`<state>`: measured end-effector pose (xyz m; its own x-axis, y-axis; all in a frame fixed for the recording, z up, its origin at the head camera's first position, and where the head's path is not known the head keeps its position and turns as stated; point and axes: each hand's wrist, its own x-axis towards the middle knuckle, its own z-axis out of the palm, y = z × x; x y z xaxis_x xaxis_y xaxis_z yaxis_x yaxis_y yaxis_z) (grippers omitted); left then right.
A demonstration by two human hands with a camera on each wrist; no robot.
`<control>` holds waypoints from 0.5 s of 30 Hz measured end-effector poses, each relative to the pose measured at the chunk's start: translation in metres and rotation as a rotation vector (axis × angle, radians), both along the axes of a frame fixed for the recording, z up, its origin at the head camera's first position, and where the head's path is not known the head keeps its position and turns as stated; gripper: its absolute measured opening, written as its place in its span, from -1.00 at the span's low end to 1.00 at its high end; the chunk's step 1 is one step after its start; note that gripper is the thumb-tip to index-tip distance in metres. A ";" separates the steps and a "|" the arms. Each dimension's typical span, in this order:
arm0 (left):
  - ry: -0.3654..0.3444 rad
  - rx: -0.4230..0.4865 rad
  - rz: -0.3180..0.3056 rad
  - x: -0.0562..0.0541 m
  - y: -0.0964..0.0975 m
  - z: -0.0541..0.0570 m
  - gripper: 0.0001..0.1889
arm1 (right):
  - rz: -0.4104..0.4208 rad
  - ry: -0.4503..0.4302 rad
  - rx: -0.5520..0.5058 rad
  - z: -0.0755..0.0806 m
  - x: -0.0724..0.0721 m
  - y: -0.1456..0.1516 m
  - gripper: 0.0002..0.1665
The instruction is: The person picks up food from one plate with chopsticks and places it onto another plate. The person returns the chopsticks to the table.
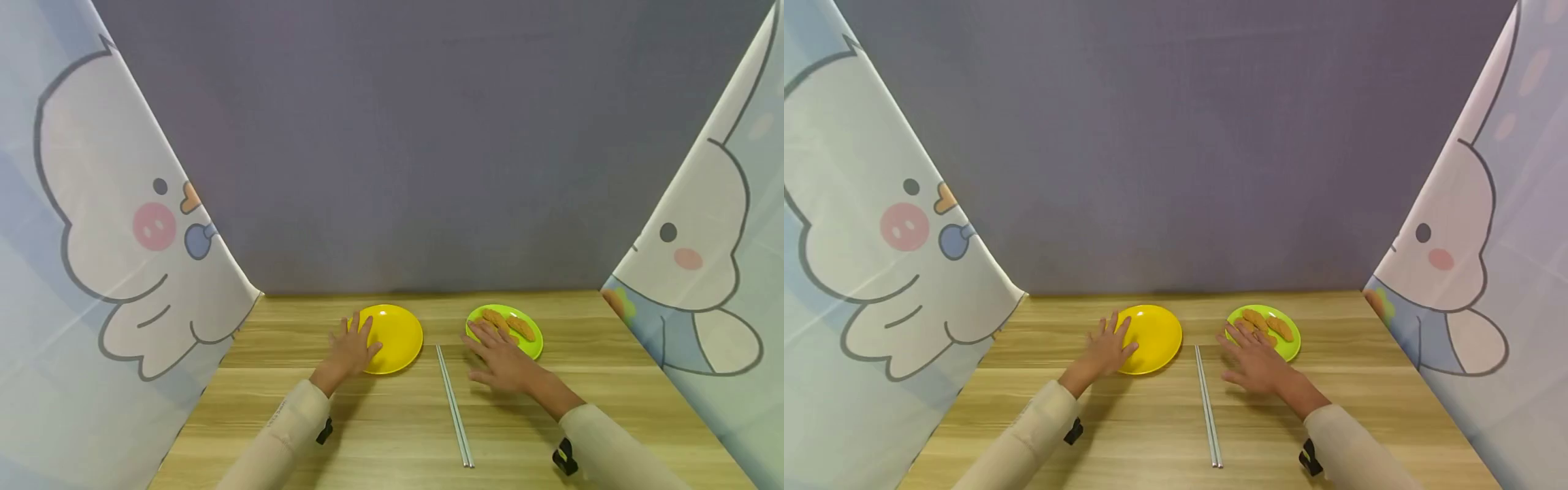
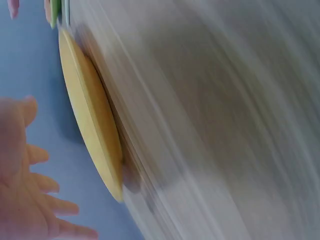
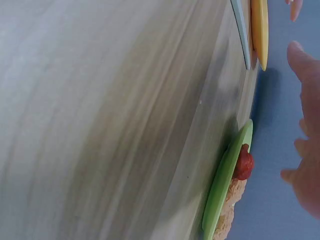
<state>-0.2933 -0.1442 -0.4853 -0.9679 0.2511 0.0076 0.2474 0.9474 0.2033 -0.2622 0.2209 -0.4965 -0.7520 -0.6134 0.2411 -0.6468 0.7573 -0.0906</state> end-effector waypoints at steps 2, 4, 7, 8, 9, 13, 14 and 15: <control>0.016 0.039 0.028 -0.004 -0.007 0.000 -0.28 | 0.077 0.052 0.003 -0.001 -0.001 -0.002 -0.19; 0.014 0.082 0.052 -0.007 -0.013 -0.001 -0.29 | 0.154 0.115 0.018 -0.002 -0.001 -0.005 -0.27; -0.011 0.165 0.096 -0.012 -0.021 -0.002 -0.32 | 0.265 0.170 0.021 -0.003 0.000 -0.010 -0.42; -0.022 0.193 0.112 -0.013 -0.023 -0.003 -0.33 | 0.298 0.173 0.021 -0.004 0.001 -0.011 -0.46; -0.026 0.216 0.126 -0.014 -0.024 -0.004 -0.35 | 0.333 0.172 0.017 -0.004 0.002 -0.013 -0.51; 0.004 0.234 0.132 -0.018 -0.031 -0.009 -0.51 | 0.450 0.122 0.030 -0.006 0.006 -0.022 -0.61; 0.032 0.213 0.107 -0.018 -0.032 -0.010 -0.59 | 0.469 0.101 0.040 -0.006 0.008 -0.025 -0.62; 0.061 0.191 0.081 -0.019 -0.034 -0.012 -0.67 | 0.490 0.083 0.049 -0.006 0.010 -0.027 -0.63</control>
<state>-0.3124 -0.1778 -0.4973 -0.9812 0.1608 0.1067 0.1892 0.9102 0.3683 -0.2526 0.1941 -0.5023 -0.3518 -0.9021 0.2501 -0.9313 0.3643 0.0043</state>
